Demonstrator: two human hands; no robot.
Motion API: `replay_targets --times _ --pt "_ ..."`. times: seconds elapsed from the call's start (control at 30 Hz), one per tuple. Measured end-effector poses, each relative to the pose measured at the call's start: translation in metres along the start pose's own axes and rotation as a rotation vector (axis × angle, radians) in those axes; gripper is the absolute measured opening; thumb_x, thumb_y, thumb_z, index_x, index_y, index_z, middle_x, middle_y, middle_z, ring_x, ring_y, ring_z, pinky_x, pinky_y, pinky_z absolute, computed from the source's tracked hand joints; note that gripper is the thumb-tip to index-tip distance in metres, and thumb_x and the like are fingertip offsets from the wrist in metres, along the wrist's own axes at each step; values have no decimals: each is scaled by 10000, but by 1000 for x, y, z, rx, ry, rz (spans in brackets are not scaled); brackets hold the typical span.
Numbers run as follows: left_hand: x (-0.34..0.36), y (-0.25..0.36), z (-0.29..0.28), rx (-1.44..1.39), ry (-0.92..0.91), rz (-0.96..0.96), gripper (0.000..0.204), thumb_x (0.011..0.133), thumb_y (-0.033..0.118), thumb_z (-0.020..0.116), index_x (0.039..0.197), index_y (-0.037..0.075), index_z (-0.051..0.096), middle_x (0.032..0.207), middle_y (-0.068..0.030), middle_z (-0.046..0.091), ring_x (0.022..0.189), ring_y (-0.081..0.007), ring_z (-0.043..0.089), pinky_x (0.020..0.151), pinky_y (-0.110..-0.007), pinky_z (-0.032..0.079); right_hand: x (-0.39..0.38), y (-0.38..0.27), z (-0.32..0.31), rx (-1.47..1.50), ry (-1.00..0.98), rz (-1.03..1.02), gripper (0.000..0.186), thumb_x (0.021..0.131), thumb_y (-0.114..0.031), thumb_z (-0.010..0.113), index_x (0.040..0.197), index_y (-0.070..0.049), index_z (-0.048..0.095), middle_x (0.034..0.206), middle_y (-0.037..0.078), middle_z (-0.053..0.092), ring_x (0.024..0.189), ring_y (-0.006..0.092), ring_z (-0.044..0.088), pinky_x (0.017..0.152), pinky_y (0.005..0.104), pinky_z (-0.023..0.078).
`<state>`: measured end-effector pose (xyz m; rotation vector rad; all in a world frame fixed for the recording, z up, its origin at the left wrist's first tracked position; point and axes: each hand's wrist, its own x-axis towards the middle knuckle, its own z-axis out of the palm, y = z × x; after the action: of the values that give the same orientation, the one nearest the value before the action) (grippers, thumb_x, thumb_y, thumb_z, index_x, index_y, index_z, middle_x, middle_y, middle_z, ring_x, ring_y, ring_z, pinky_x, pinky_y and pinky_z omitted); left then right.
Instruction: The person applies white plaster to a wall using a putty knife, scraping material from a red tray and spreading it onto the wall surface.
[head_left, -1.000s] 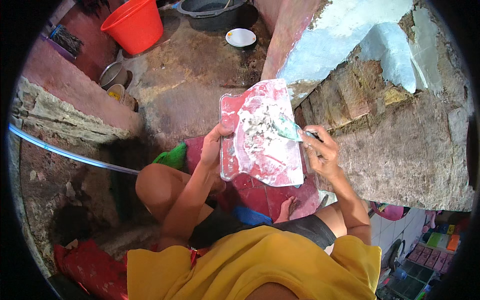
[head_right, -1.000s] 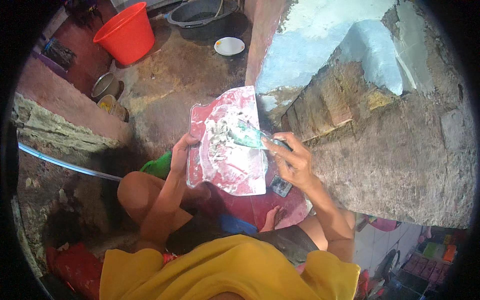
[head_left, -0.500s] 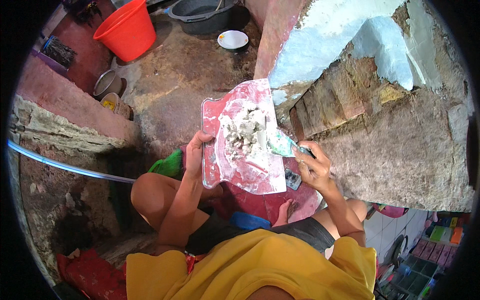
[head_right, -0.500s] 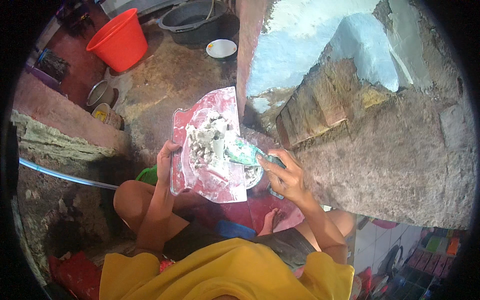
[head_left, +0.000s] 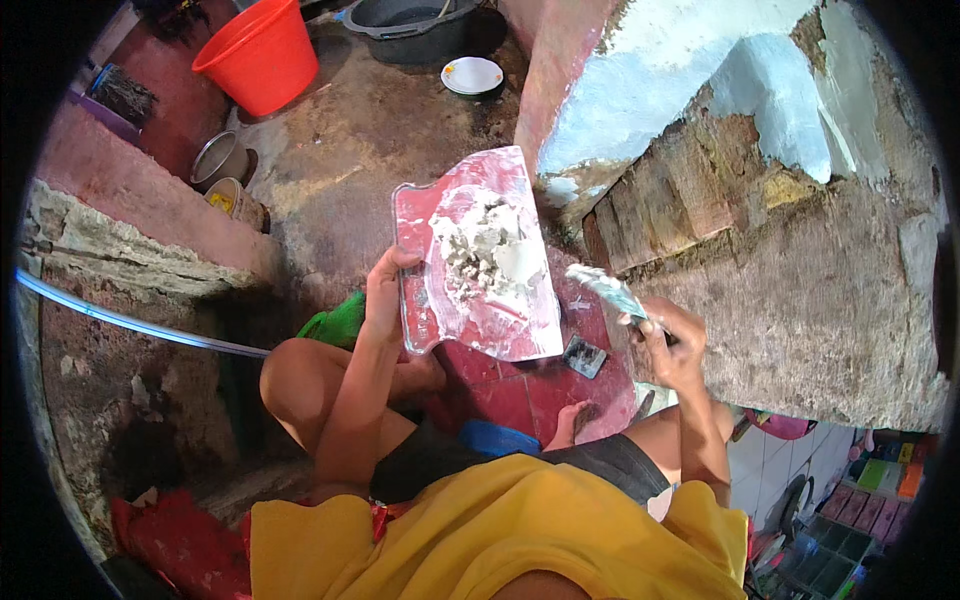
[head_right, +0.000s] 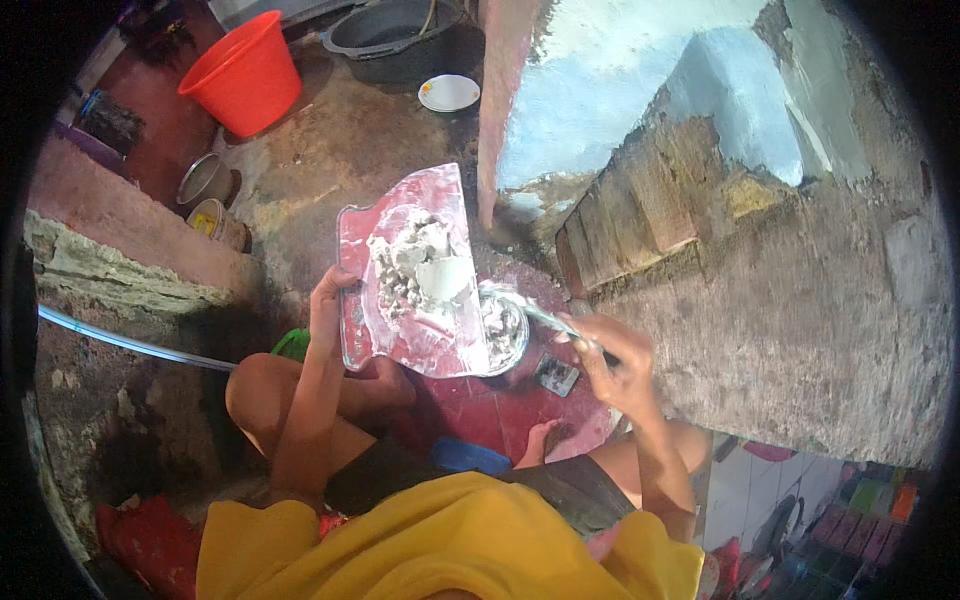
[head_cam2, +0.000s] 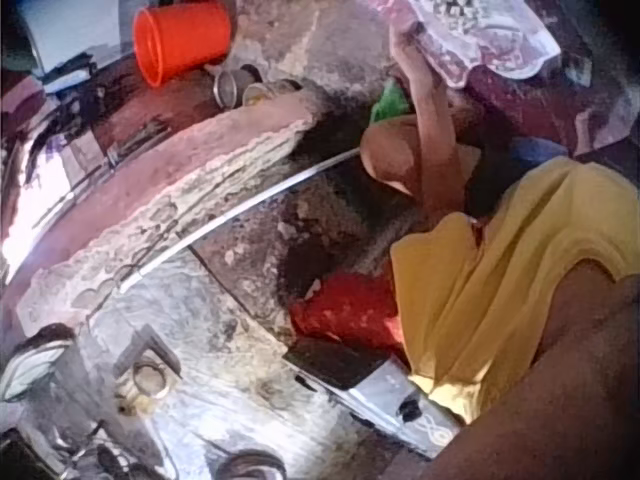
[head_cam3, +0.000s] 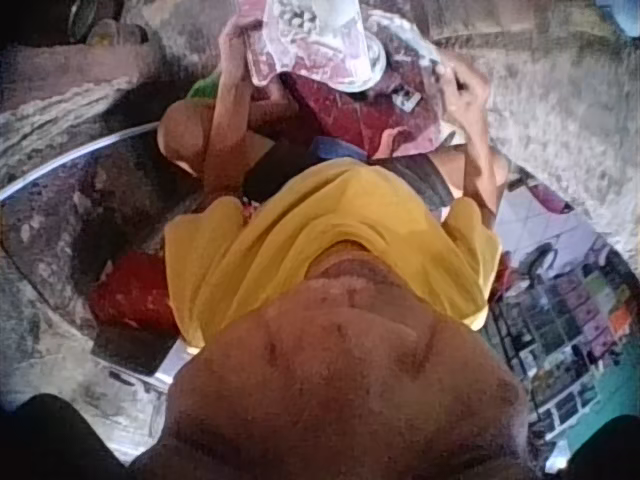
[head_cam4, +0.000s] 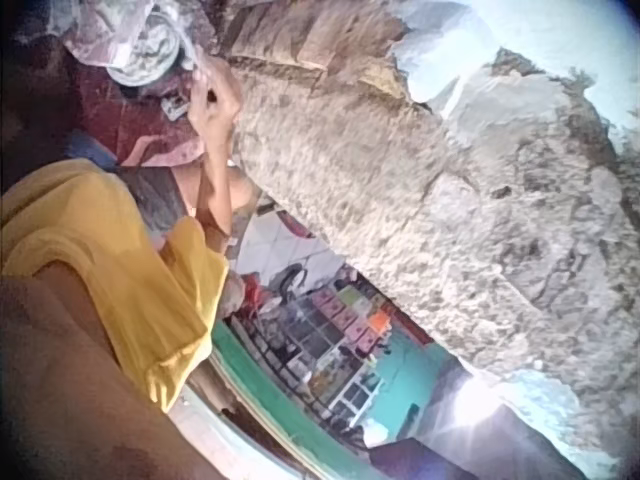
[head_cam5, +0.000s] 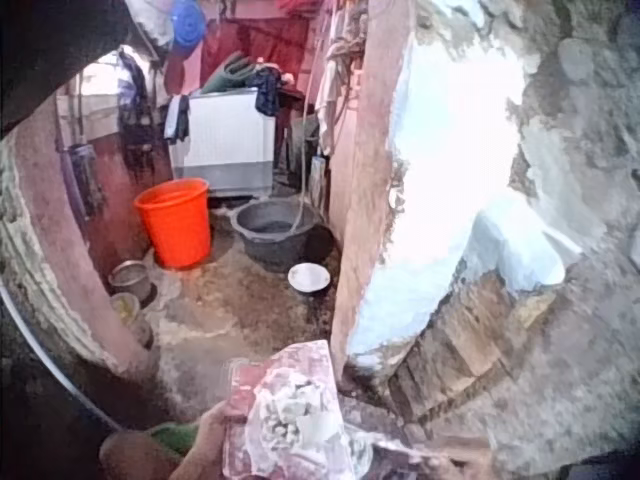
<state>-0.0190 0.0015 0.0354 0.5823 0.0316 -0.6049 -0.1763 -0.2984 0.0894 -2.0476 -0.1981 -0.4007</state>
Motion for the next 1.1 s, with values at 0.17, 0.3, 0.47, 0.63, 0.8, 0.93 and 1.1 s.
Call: replay_targets --times 0.17,0.3,0.47,0.63,0.8,0.93,1.1 --pt "-1 -6 16 -115 -34 -185 398 761 97 440 1101 -89 530 986 -201 637 833 -293 658 790 -399 556 29 10 7 462 -372 289 165 891 -96 577 992 21 634 707 72 640 501 100 556 451 243 438" --pt "-4 -5 15 -141 -62 -176 410 763 99 438 1113 -96 525 997 -216 634 823 -307 661 779 -417 561 34 25 13 595 -554 427 181 893 -131 590 987 16 634 659 69 621 458 88 538 401 234 415" --pt "-3 -4 8 -167 -86 -185 429 767 110 432 1135 -98 506 1006 -223 629 829 -312 661 780 -421 561 25 33 9 468 -573 363 200 899 -149 589 1029 -7 646 650 70 637 456 73 538 380 222 402" --pt "-4 -4 8 -179 -151 -155 440 768 113 429 1148 -96 499 1009 -223 628 855 -314 657 796 -420 556 17 27 -5 507 -577 574 213 892 -156 601 1038 -6 645 661 71 639 452 76 542 379 218 405" --pt "-5 8 13 -186 -157 -122 385 783 106 430 1105 -80 527 994 -208 633 852 -303 656 810 -413 549 -10 42 -14 448 -438 570 207 898 -147 586 1045 -14 645 656 60 626 450 72 529 392 220 415" --pt "-4 13 -9 8 -56 -56 347 790 95 429 1074 -72 540 993 -197 634 858 -296 652 831 -414 538 -4 22 -8 452 -138 444 212 911 -117 543 1066 -17 647 742 52 623 543 86 532 475 226 424" --pt "-4 5 6 -113 -86 -147 382 784 97 448 1117 -75 520 1027 -201 624 893 -303 642 848 -421 526 31 3 47 -64 197 -82 281 858 -59 560 1128 -25 630 958 127 596 817 198 573 701 296 457"
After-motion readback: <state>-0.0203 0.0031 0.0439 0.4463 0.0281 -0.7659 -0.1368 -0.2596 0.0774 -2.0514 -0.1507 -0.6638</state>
